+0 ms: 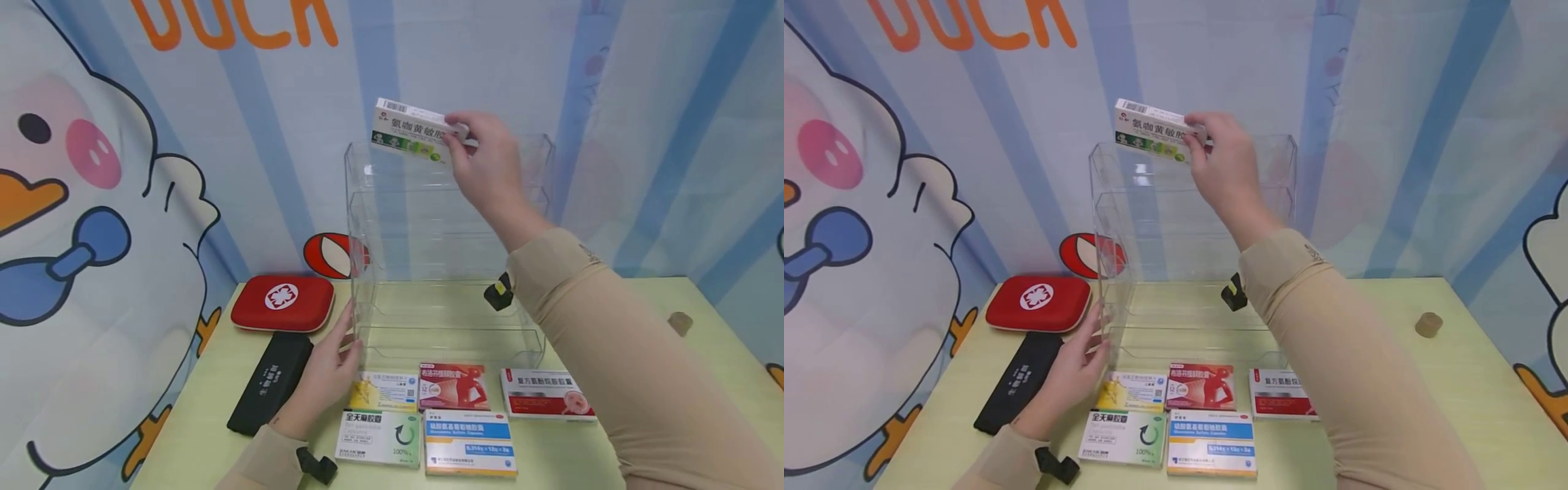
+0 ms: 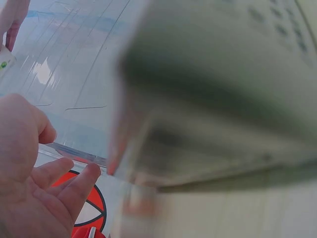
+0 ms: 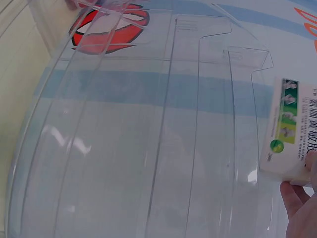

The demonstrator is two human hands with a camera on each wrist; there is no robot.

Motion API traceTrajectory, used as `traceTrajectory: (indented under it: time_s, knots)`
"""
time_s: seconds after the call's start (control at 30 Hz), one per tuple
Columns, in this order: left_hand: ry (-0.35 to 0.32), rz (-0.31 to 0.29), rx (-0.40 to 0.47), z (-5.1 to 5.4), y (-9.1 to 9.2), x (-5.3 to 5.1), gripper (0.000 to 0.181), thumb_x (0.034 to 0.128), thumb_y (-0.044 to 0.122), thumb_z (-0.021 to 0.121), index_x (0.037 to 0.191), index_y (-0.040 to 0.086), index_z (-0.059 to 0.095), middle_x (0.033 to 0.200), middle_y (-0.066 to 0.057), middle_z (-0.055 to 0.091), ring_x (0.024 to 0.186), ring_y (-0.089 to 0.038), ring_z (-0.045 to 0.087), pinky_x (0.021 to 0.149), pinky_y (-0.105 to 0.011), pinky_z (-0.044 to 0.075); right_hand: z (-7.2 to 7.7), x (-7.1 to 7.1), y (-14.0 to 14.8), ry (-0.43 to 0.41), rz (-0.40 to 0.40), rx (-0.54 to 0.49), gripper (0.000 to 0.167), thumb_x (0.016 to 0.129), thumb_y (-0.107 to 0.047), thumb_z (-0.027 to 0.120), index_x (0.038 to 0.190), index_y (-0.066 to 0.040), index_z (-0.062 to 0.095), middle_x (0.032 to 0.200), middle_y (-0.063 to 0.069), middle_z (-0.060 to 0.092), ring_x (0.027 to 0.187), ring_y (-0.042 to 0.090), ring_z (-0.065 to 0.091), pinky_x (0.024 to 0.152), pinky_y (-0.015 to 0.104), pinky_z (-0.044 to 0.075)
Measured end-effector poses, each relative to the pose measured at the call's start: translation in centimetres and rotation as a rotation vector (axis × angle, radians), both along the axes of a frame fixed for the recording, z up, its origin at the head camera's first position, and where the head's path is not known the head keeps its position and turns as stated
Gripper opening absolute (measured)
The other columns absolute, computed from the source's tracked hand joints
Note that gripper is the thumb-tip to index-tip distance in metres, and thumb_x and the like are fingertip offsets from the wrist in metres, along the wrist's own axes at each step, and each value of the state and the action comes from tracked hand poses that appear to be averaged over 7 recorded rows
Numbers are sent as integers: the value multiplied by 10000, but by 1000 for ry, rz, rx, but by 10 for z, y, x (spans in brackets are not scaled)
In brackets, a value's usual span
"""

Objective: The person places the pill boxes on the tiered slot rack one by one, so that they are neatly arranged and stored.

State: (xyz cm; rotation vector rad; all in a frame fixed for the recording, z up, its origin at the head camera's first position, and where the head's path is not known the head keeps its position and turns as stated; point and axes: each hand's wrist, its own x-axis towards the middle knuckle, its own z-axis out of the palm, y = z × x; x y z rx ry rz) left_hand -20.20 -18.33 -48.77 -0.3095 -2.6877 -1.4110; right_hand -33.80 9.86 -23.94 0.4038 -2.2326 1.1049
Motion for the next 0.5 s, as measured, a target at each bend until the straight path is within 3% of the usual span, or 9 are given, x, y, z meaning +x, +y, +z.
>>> traceTrajectory:
  time_s: [0.23, 0.5]
  knots:
    - [-20, 11, -8, 1, 4, 0, 876, 1100, 159, 635, 1748, 492, 149, 1735, -32, 490, 1477, -348, 634, 1165, -536, 574, 1, -4, -9, -37, 21, 25, 286, 1079, -81, 678, 1358, -46, 733, 1421, 118, 672, 1303, 237, 696, 1063, 232, 628]
    - [-23, 15, -15, 2, 3, 1, 879, 1098, 162, 637, 1748, 495, 148, 1743, -29, 479, 1480, -336, 633, 1159, -522, 579, -15, -7, -12, -67, 60, 0, 286, 1076, -25, 658, 1343, -35, 759, 1470, 120, 658, 1345, 261, 664, 1104, 298, 627]
